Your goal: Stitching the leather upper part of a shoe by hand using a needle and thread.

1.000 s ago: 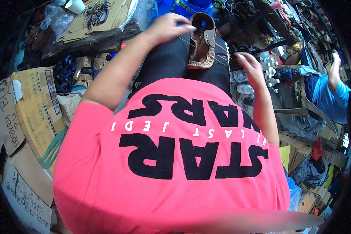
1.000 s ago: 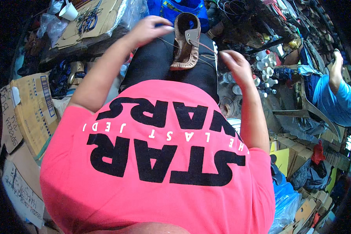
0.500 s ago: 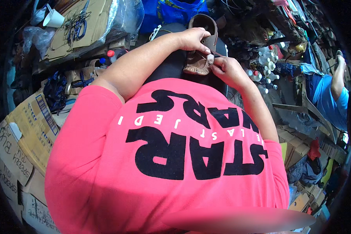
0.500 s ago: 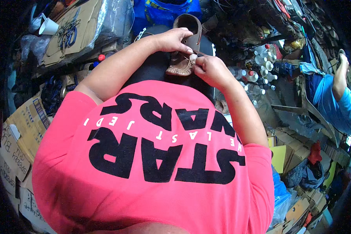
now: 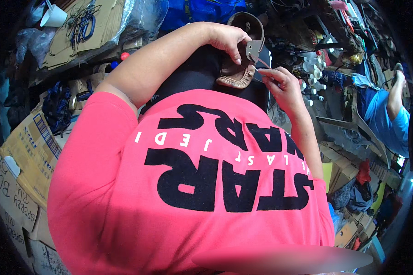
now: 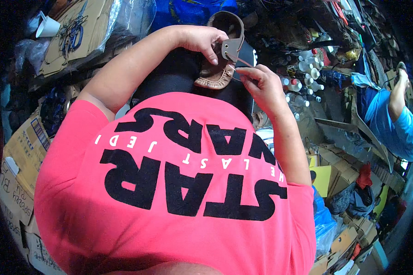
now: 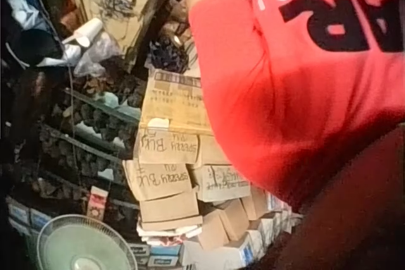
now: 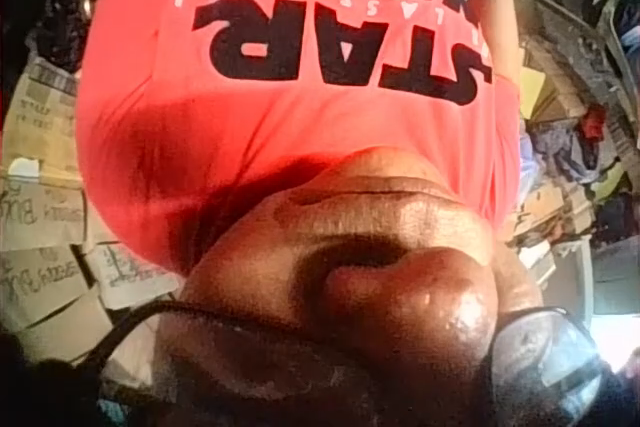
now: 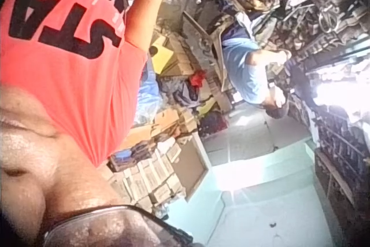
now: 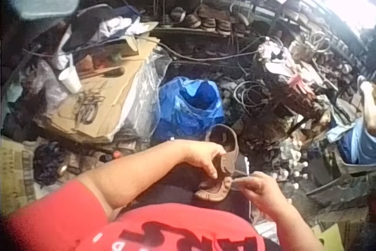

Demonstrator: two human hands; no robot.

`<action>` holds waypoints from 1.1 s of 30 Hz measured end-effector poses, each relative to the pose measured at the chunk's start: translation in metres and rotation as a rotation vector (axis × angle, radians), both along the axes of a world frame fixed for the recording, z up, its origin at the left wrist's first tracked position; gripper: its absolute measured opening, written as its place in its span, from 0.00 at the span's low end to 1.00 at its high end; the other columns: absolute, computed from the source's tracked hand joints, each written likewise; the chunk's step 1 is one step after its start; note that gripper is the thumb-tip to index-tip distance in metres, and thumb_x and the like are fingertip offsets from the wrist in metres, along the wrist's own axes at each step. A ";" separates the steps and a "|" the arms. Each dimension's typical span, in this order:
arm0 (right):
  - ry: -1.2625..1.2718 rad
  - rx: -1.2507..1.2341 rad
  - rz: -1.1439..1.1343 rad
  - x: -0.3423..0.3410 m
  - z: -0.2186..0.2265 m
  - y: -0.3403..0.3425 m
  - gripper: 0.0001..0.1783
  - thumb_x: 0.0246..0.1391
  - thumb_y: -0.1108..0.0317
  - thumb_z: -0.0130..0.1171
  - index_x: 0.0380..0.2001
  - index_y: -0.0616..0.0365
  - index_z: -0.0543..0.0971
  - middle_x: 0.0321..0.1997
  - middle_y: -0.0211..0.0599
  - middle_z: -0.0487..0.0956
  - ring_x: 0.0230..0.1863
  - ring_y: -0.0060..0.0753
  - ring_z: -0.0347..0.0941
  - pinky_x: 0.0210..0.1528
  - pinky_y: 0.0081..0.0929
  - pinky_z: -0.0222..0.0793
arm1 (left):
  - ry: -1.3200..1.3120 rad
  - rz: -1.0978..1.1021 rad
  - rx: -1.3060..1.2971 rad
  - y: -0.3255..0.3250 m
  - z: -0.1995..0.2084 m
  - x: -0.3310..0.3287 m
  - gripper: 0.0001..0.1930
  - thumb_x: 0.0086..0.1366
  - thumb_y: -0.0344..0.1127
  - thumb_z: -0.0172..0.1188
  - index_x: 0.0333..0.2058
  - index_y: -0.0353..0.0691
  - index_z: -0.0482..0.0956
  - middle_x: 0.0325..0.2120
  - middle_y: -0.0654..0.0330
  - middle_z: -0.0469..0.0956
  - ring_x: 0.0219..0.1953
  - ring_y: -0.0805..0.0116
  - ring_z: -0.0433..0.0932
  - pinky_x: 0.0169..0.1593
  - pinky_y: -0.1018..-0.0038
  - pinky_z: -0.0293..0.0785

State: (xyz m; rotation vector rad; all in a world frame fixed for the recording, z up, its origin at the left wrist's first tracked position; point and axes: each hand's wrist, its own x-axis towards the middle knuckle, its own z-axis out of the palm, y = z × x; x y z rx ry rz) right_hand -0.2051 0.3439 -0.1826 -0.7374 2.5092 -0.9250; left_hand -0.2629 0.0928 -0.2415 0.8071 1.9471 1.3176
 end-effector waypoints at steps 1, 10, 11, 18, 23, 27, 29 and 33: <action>-0.002 0.009 0.003 -0.002 -0.001 -0.002 0.13 0.49 0.73 0.60 0.40 0.51 0.82 0.28 0.37 0.73 0.30 0.33 0.74 0.34 0.26 0.68 | -0.002 0.003 0.009 0.003 0.000 0.001 0.21 0.51 0.32 0.70 0.43 0.34 0.76 0.36 0.63 0.81 0.39 0.75 0.76 0.45 0.77 0.72; 0.037 0.214 0.061 -0.005 0.014 -0.019 0.13 0.49 0.74 0.58 0.39 0.55 0.82 0.27 0.36 0.72 0.29 0.28 0.73 0.32 0.24 0.68 | -0.024 0.220 -0.012 0.014 -0.006 0.004 0.15 0.47 0.35 0.71 0.36 0.41 0.84 0.29 0.61 0.83 0.31 0.72 0.79 0.39 0.75 0.73; 0.068 0.240 0.076 -0.005 0.016 -0.020 0.12 0.48 0.74 0.58 0.38 0.55 0.82 0.27 0.36 0.72 0.28 0.29 0.73 0.32 0.24 0.68 | -0.024 0.220 -0.010 0.014 -0.008 0.003 0.15 0.47 0.35 0.71 0.36 0.41 0.84 0.29 0.61 0.83 0.31 0.72 0.79 0.39 0.75 0.73; 0.077 0.213 0.034 -0.004 0.012 -0.027 0.11 0.44 0.71 0.62 0.35 0.53 0.83 0.29 0.43 0.74 0.31 0.45 0.75 0.36 0.33 0.71 | -0.036 0.172 -0.018 0.021 -0.009 0.000 0.13 0.49 0.28 0.66 0.36 0.41 0.83 0.29 0.62 0.83 0.31 0.74 0.78 0.40 0.75 0.73; -0.071 0.059 0.035 -0.019 -0.011 -0.008 0.10 0.49 0.74 0.61 0.37 0.55 0.83 0.28 0.34 0.74 0.33 0.29 0.73 0.37 0.24 0.69 | 0.018 0.103 -0.028 0.021 -0.014 -0.004 0.14 0.49 0.28 0.66 0.38 0.39 0.83 0.31 0.60 0.81 0.34 0.71 0.78 0.41 0.74 0.73; -0.253 -0.046 0.012 -0.030 -0.023 0.000 0.07 0.51 0.74 0.62 0.36 0.59 0.81 0.30 0.27 0.74 0.37 0.18 0.71 0.39 0.18 0.66 | 0.225 0.056 -0.032 0.018 -0.018 -0.003 0.16 0.47 0.32 0.68 0.38 0.42 0.83 0.33 0.59 0.81 0.36 0.66 0.79 0.43 0.71 0.73; -0.219 -0.056 0.018 -0.026 -0.026 -0.008 0.07 0.50 0.74 0.63 0.35 0.59 0.81 0.31 0.28 0.74 0.37 0.19 0.71 0.40 0.18 0.66 | 0.258 0.094 -0.038 0.020 -0.013 0.000 0.16 0.47 0.32 0.68 0.38 0.43 0.84 0.31 0.61 0.84 0.34 0.67 0.81 0.43 0.71 0.74; -0.046 0.022 0.032 -0.018 -0.021 -0.021 0.07 0.48 0.73 0.65 0.32 0.60 0.80 0.33 0.31 0.76 0.37 0.21 0.72 0.40 0.19 0.67 | 0.439 0.296 -0.173 0.020 -0.004 0.018 0.17 0.48 0.29 0.64 0.40 0.43 0.82 0.37 0.52 0.79 0.42 0.58 0.77 0.47 0.68 0.72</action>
